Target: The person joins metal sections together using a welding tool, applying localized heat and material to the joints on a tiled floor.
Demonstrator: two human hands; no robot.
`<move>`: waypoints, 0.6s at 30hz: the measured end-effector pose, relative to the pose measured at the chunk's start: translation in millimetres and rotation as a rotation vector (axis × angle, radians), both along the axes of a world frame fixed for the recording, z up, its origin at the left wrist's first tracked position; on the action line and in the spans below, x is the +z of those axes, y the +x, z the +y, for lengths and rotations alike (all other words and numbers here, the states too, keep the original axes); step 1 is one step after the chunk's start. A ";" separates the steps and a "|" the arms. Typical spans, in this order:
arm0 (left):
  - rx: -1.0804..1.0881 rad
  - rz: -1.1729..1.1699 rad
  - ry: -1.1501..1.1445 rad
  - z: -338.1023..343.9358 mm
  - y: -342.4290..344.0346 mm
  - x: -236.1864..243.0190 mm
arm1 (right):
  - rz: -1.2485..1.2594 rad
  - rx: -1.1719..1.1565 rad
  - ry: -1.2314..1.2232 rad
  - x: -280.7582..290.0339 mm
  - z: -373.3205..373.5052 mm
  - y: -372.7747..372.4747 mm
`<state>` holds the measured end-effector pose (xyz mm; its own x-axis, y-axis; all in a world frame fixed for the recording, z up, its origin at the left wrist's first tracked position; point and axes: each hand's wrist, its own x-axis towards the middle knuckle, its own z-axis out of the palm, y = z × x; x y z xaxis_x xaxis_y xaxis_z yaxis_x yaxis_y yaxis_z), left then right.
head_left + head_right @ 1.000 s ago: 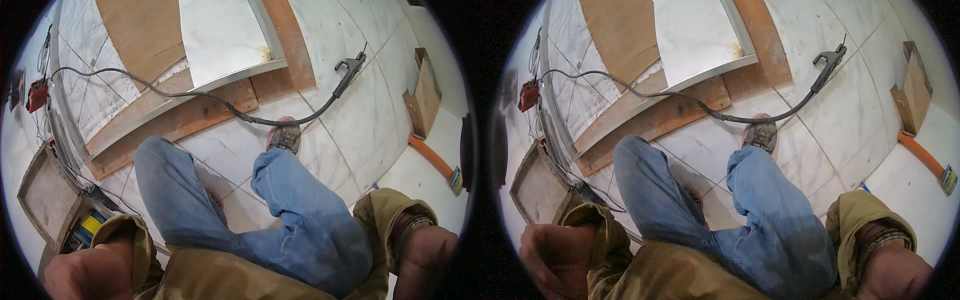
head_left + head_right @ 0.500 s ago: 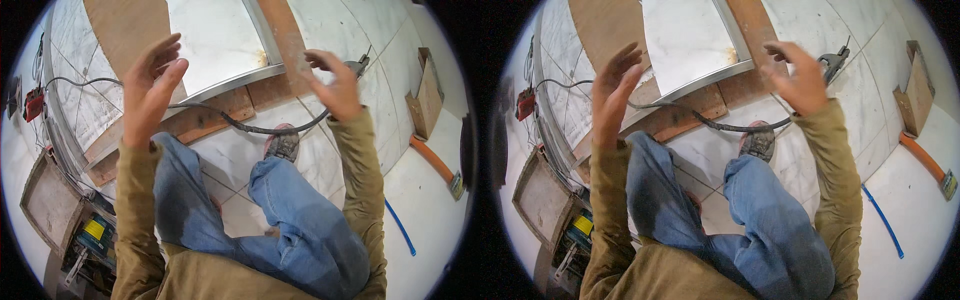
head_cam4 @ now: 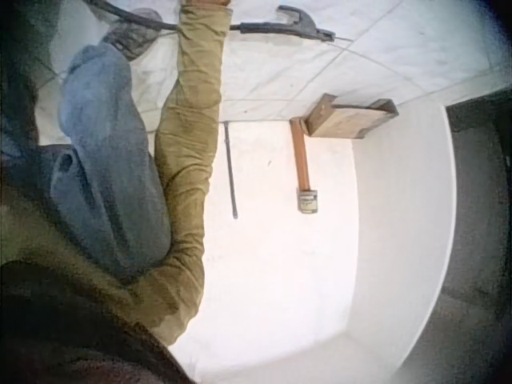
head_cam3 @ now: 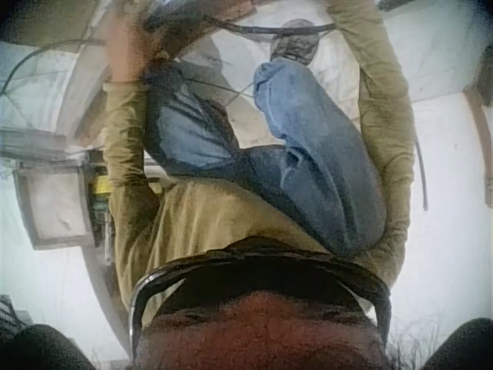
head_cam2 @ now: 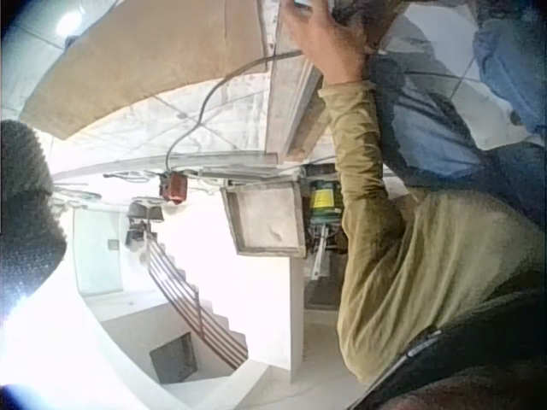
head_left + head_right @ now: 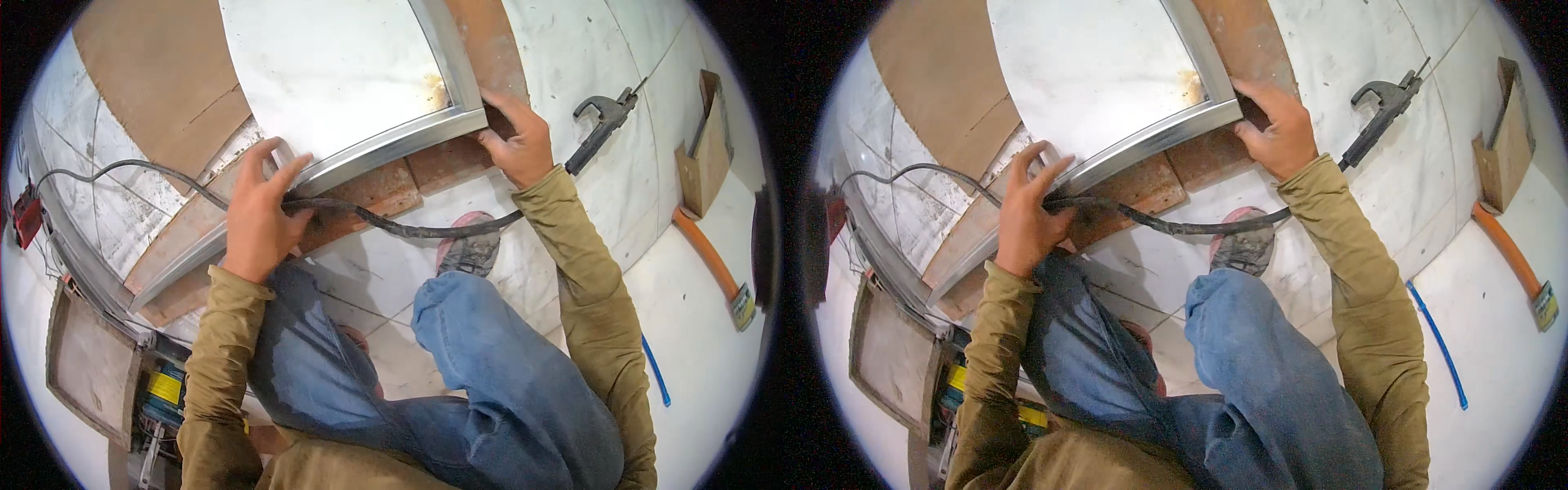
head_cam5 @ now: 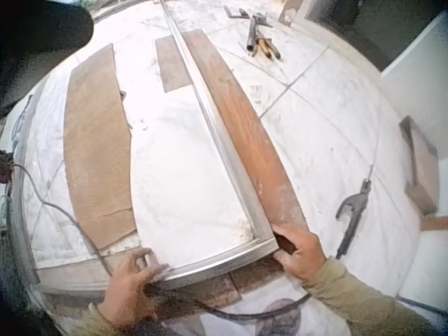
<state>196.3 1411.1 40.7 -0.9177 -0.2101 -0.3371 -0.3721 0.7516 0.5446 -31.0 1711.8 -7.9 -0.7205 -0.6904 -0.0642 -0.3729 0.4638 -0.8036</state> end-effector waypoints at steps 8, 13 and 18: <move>0.007 -0.018 0.104 -6.1 0.0 4.9 | 0.006 -0.016 0.025 -6.5 5.6 -1.7; 0.202 0.169 0.209 -59.9 -44.5 2.1 | 0.068 -0.030 0.043 -11.8 6.0 0.4; 0.389 0.301 0.039 -130.8 -151.2 -44.7 | 0.013 -0.032 0.000 -10.2 5.1 -0.6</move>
<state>45.1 1280.3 -4.1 -0.8316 -0.5491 -0.0834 -0.4429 0.5650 0.6961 -31.6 1716.8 -18.1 -0.7432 -0.6668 -0.0549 -0.3680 0.4760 -0.7988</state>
